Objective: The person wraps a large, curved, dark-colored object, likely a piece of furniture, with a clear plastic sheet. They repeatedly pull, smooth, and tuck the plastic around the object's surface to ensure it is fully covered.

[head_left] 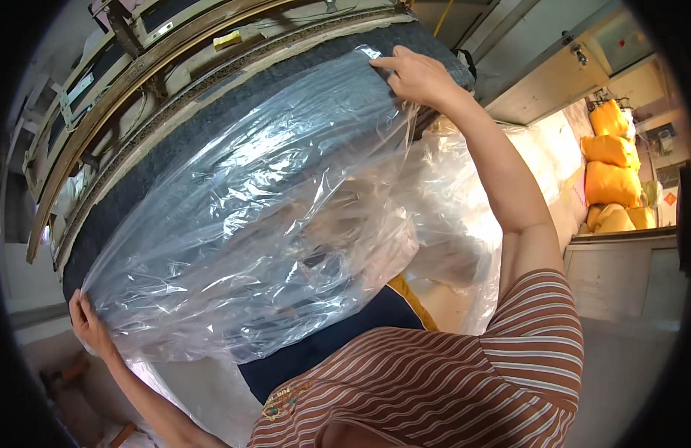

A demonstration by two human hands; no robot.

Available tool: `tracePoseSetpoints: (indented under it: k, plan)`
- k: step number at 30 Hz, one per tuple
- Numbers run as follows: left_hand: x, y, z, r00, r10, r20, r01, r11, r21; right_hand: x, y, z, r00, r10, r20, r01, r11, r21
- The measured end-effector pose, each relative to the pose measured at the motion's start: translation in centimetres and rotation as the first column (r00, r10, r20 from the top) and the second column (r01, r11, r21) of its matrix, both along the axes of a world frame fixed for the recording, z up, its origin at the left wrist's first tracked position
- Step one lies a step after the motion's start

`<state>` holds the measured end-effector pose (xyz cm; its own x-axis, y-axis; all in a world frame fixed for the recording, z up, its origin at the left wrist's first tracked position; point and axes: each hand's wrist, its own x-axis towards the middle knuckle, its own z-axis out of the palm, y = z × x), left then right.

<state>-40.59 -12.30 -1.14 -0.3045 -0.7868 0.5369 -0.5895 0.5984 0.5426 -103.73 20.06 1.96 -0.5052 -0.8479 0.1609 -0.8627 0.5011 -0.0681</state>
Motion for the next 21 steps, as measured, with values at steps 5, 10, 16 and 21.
tracePoseSetpoints:
  k: [5,10,16,21]
  plan:
    - [1.8,5.7,5.2,0.996,0.008,0.086,-0.015,0.996,0.088,-3.0,-2.8,-0.9,0.983,-0.124,0.135,0.141,0.981,-0.131]
    - [5.5,9.6,3.7,0.996,-0.084,-0.005,0.082,0.959,0.272,-6.4,-3.7,-4.8,0.992,-0.004,0.126,0.054,0.917,-0.395]
    - [4.1,7.3,2.9,0.92,0.238,-0.313,-0.11,0.92,0.375,-7.4,-7.2,-1.2,0.661,0.331,0.673,0.128,0.835,-0.536]
    - [-2.6,-0.9,3.9,0.769,0.41,-0.49,-0.242,0.897,0.371,-7.7,-11.5,-1.5,0.851,0.266,0.454,0.271,0.517,-0.812]
